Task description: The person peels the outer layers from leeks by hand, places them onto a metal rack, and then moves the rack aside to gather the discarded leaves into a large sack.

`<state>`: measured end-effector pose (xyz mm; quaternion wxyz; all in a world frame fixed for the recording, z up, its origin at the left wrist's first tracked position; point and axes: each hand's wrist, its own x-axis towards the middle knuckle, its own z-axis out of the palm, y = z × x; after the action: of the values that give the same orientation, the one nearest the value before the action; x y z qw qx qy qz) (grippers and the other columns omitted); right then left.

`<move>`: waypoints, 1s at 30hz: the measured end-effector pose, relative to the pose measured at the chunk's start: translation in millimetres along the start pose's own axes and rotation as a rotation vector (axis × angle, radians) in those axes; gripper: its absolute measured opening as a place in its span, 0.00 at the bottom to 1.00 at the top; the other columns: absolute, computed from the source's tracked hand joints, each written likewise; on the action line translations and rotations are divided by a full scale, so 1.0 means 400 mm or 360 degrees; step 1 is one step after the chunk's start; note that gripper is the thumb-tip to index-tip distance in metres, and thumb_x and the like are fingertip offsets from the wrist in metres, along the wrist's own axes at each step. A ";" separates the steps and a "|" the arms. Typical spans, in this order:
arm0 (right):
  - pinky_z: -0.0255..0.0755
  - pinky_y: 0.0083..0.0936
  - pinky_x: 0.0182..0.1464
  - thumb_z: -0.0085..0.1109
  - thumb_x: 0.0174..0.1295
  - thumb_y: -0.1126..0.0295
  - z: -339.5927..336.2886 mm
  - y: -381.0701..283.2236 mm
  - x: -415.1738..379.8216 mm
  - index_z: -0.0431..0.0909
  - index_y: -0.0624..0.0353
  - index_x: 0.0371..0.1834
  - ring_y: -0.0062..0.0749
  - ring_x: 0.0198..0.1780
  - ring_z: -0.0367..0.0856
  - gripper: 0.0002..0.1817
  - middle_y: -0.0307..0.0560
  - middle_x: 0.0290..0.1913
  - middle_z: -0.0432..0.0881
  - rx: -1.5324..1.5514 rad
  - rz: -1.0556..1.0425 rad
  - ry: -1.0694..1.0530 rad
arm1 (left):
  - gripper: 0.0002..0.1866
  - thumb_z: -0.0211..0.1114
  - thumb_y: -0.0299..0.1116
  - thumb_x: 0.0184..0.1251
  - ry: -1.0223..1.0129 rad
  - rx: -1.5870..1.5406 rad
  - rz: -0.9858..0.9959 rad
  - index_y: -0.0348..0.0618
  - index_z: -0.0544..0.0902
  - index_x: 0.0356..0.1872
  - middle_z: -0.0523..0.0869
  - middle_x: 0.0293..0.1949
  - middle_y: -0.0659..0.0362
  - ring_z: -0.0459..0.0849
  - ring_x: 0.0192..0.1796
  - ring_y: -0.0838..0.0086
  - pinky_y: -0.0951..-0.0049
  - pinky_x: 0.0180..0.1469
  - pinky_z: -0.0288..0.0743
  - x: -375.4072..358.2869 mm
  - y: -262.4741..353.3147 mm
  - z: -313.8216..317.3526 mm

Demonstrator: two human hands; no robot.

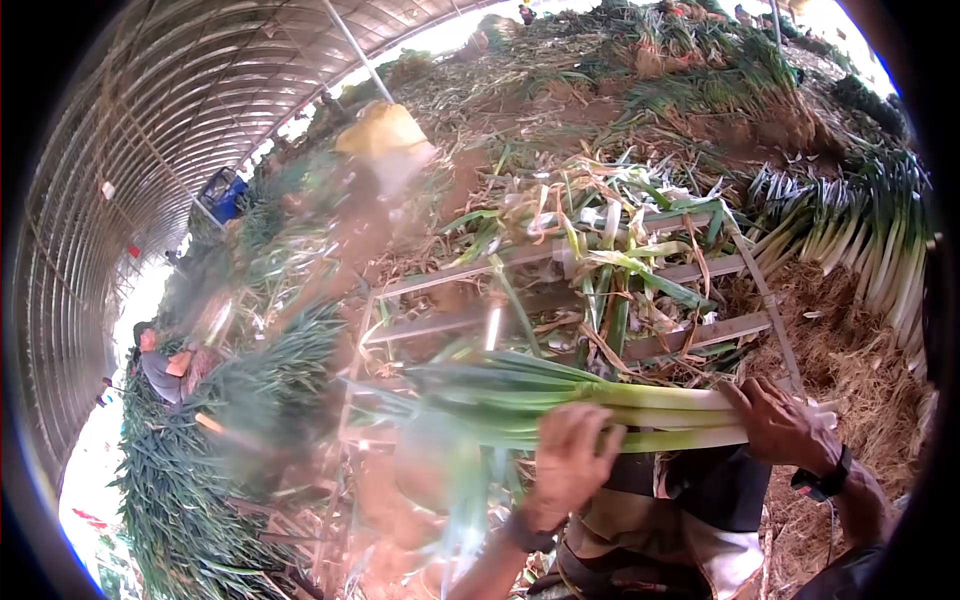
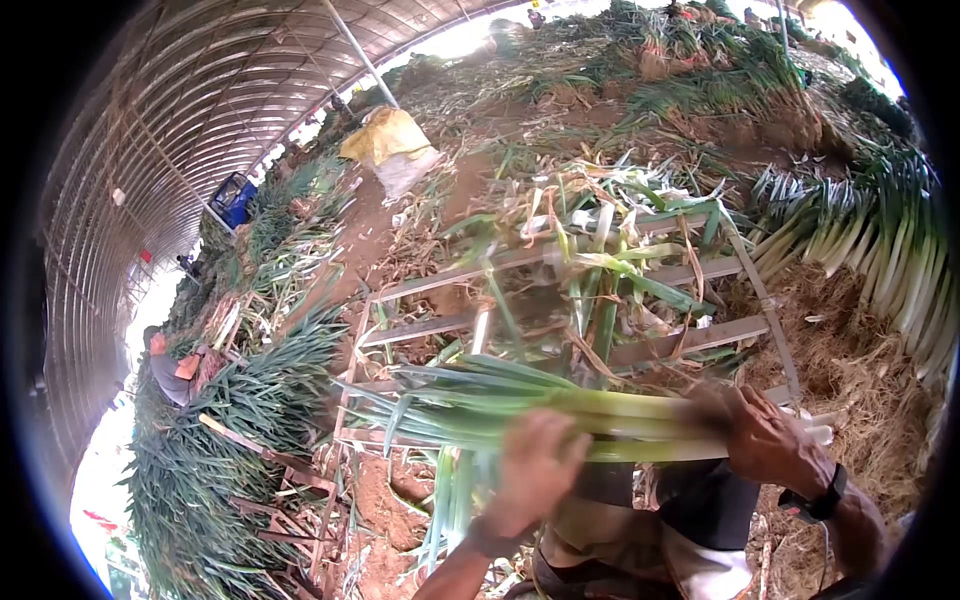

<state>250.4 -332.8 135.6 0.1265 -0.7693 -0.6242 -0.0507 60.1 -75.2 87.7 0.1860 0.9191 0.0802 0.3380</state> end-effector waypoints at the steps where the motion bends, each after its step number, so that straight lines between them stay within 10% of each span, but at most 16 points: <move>1: 0.75 0.42 0.53 0.66 0.46 0.75 -0.001 0.002 0.001 0.64 0.68 0.70 0.54 0.49 0.77 0.42 0.60 0.47 0.74 -0.0012 -0.0006 -0.0008 | 0.17 0.72 0.35 0.62 0.0085 0.0079 -0.0119 0.42 0.81 0.49 0.82 0.48 0.55 0.81 0.51 0.57 0.60 0.53 0.77 -0.024 -0.045 -0.008; 10: 0.75 0.42 0.56 0.70 0.43 0.73 0.018 0.004 -0.005 0.64 0.67 0.70 0.53 0.50 0.77 0.45 0.59 0.48 0.74 0.0073 0.0054 0.0031 | 0.17 0.69 0.30 0.60 0.0210 0.0393 -0.0646 0.36 0.83 0.49 0.83 0.52 0.49 0.79 0.54 0.52 0.55 0.61 0.73 -0.089 -0.300 -0.086; 19: 0.75 0.40 0.56 0.73 0.45 0.70 0.005 -0.007 0.005 0.65 0.66 0.70 0.52 0.52 0.76 0.44 0.57 0.48 0.74 0.0036 0.0284 -0.0236 | 0.13 0.71 0.34 0.57 -0.0051 0.0746 -0.0196 0.49 0.86 0.45 0.82 0.50 0.64 0.74 0.61 0.66 0.49 0.60 0.69 -0.018 -0.200 -0.064; 30: 0.76 0.40 0.57 0.73 0.47 0.70 -0.004 -0.027 0.018 0.65 0.64 0.71 0.51 0.54 0.76 0.44 0.57 0.49 0.75 -0.0015 0.0362 -0.0264 | 0.13 0.66 0.25 0.58 0.0047 0.0695 0.0114 0.42 0.76 0.44 0.79 0.41 0.55 0.80 0.45 0.57 0.49 0.53 0.73 -0.004 -0.220 -0.063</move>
<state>241.5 -324.5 140.0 0.0757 -0.8372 -0.5410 0.0247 40.7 12.5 69.6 -0.0306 0.9348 0.1215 0.3323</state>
